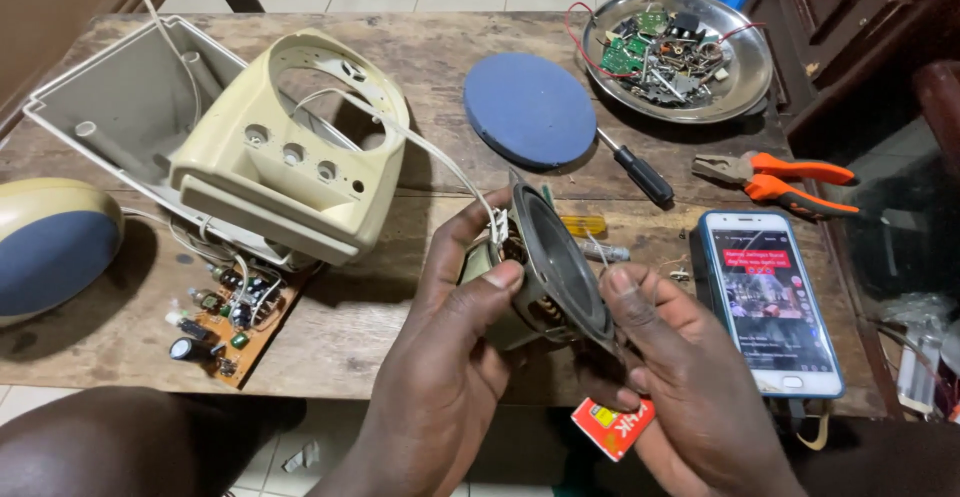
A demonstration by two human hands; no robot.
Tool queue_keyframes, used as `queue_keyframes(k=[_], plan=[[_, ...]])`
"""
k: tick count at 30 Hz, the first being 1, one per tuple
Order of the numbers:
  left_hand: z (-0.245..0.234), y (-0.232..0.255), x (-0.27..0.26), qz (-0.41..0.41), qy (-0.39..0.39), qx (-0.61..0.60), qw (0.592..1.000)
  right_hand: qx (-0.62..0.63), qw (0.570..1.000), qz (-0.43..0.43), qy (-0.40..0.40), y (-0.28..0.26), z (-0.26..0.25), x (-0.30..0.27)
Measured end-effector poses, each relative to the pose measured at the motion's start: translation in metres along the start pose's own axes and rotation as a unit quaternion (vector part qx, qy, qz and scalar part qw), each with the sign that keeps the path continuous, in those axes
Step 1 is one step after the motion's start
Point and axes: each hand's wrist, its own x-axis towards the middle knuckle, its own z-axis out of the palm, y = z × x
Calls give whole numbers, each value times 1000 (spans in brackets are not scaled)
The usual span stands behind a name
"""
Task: Cleaning a speaker cone with a brush and reassembling the internal circuit board and wiring.
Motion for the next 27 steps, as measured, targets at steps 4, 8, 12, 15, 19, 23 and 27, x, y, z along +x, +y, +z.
queue_keyframes(k=[4, 8, 12, 15, 19, 23, 27], plan=[[-5, 4, 2, 32, -53, -75, 995, -11, 999, -38, -27, -2, -4, 2], [0, 7, 7, 14, 36, -127, 991, -170, 973, -154, 7, -5, 3, -4], [0, 6, 7, 20, 8, -65, 998, -424, 887, -127, 133, -18, 17, -21], [13, 15, 2, -16, 62, -3, 998, -431, 807, -394, 86, -15, 17, -29], [15, 14, 1, -33, 86, 58, 994, -372, 853, -351, 104, -18, 22, -36], [2, -1, 5, 30, -1, 68, 997, -347, 883, -295, 114, -14, 13, -29], [1, 0, 4, 79, 16, 189, 979, -313, 905, -268, 107, -13, 12, -27]])
